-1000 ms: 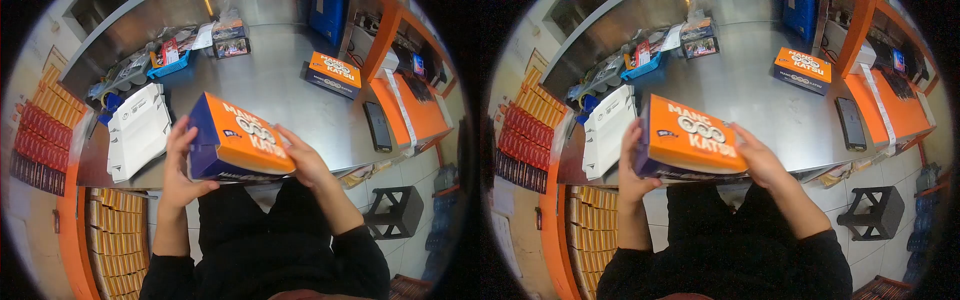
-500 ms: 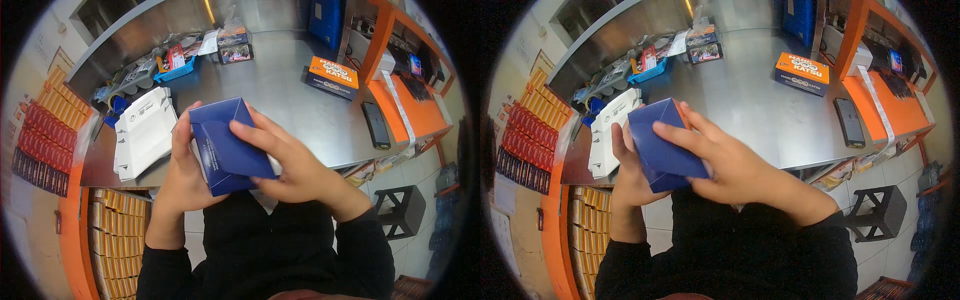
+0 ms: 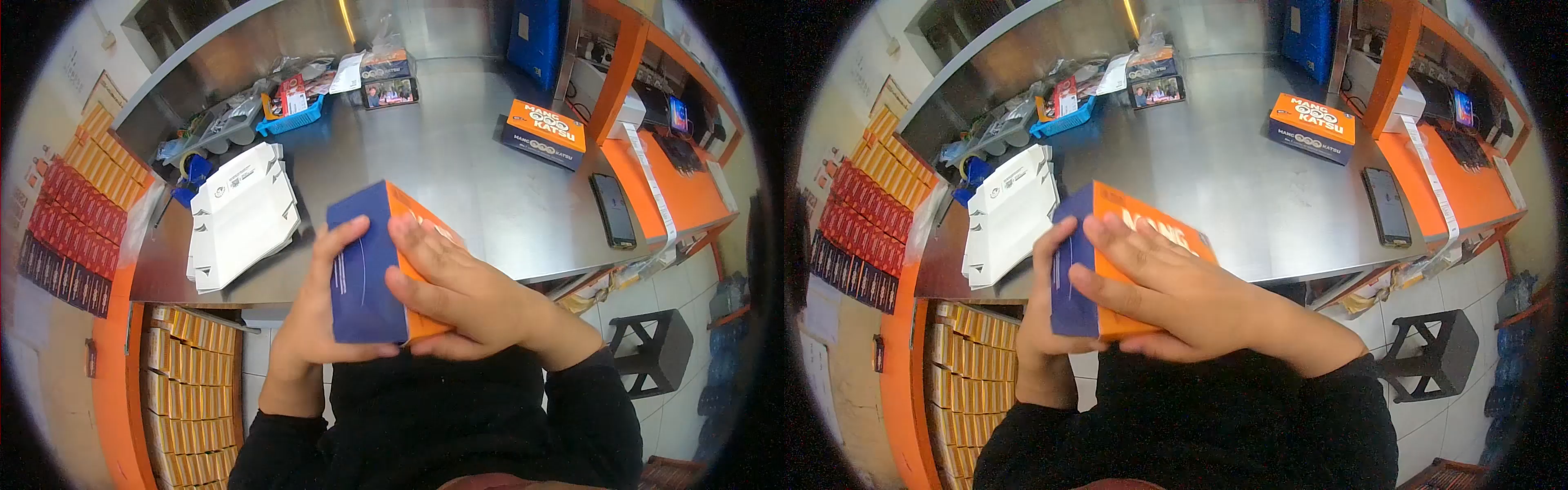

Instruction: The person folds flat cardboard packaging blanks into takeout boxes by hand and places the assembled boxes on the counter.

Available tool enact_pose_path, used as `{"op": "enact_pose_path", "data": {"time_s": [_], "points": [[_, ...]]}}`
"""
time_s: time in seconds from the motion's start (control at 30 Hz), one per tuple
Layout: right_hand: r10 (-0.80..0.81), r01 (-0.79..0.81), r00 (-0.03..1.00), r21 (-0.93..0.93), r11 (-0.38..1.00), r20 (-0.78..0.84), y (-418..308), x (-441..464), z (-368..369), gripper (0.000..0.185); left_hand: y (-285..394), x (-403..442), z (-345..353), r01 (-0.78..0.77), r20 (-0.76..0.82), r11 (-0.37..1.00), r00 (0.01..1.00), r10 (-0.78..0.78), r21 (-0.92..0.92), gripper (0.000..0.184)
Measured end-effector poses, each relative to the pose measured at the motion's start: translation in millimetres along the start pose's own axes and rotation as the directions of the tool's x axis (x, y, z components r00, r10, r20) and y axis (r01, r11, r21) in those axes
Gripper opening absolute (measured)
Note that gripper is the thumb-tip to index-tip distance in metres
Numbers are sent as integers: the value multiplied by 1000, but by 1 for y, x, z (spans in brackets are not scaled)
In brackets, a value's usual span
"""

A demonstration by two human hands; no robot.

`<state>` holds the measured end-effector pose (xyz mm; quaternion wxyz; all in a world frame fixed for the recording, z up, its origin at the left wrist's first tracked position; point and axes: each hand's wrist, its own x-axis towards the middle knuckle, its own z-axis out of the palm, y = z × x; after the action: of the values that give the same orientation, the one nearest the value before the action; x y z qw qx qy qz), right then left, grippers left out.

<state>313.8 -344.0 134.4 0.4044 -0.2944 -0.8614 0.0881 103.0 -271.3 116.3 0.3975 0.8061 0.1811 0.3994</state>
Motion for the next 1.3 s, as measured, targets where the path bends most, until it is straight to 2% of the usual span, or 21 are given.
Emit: {"op": "enact_pose_path", "data": {"time_s": [0.03, 0.2, 0.3, 0.37, 0.4, 0.5, 0.53, 0.57, 0.67, 0.73, 0.8, 0.83, 0.9, 0.97, 1.03, 1.07, 1.13, 1.17, 1.23, 1.27, 1.3], "points": [[-20, 20, 1000, -50, 999, -4, 2, -3, 4, 67, -2, -4, 0, 79, 69, 972, 996, -65, -222, 112], [-150, 148, 988, -47, 988, -43, 18, -14, 14, 57, -13, -18, -7, 214, 82, 955, 976, -201, -204, 115], [-100, 99, 995, -41, 994, -10, 20, -11, 29, 59, -26, -16, 16, 70, -43, 969, 996, -82, -236, 118], [-39, 40, 999, 101, 994, -8, 21, -10, 35, 64, -23, -12, 31, -12, -239, 811, 958, -158, -585, 122], [-22, 24, 997, -28, 999, 68, 20, -9, 34, 63, -20, -10, 24, -44, -270, 796, 951, -152, -603, 121], [116, -109, 987, -72, 991, 107, 31, -17, 35, 65, -8, -4, 4, -153, -328, 690, 936, -128, -707, 121], [22, -21, 999, -51, 999, 26, 41, -20, 38, 67, -6, -2, 3, -152, -288, 698, 954, -81, -700, 116], [22, -21, 999, -49, 999, 26, 41, -19, 38, 67, -11, -13, 3, 51, -130, 733, 974, -188, -678, 113], [52, -19, 963, 126, 992, -266, 32, -12, 37, 62, -28, -28, 32, 142, 118, 867, 988, -97, -477, 105], [78, -65, 977, 74, 995, -197, 33, -12, 38, 57, -28, -20, 58, 95, -8, 713, 990, -141, -695, 99], [132, -141, 988, -136, 981, -75, 35, -14, 42, 42, -34, -24, 56, 186, -12, 439, 912, -410, -879, 94], [144, -153, 987, -132, 979, -75, 42, -17, 48, 42, -37, -24, 55, 195, -2, 430, 909, -417, -881, 94], [-80, 63, 996, -295, 953, -45, 60, -19, 56, 41, -44, -21, 53, 226, 186, 37, 875, -446, -973, 87], [-98, 78, 992, -230, 970, -74, 62, -20, 52, 44, -50, -26, 51, 229, 191, 48, 894, -407, -972, 85], [-58, 98, 989, -298, 950, 139, 55, -16, 35, 39, -48, -28, 49, 258, 166, 122, 852, -497, -959, 86], [-56, 94, 989, -295, 951, 136, 57, -17, 29, 39, -47, -28, 47, 261, 168, 121, 849, -500, -958, 86], [151, -149, 972, -25, 988, 181, 62, -21, 18, 39, -46, -27, 44, 371, 205, 222, 819, -536, -902, 87], [251, -251, 968, 27, 968, -3, 69, -29, 17, 49, -47, -26, 44, 368, 203, 222, 820, -535, -903, 87], [262, -126, 891, 352, 928, -370, 80, -34, 24, 62, -50, -24, 45, 377, 232, 209, 833, -502, -902, 86], [258, -123, 894, 353, 927, -366, 78, -34, 23, 62, -45, -21, 49, 397, 229, 219, 811, -538, -891, 85], [187, -148, 946, 159, 976, -265, 74, -34, 22, 61, -46, -21, 52, 394, 225, 221, 811, -540, -892, 85]]}}
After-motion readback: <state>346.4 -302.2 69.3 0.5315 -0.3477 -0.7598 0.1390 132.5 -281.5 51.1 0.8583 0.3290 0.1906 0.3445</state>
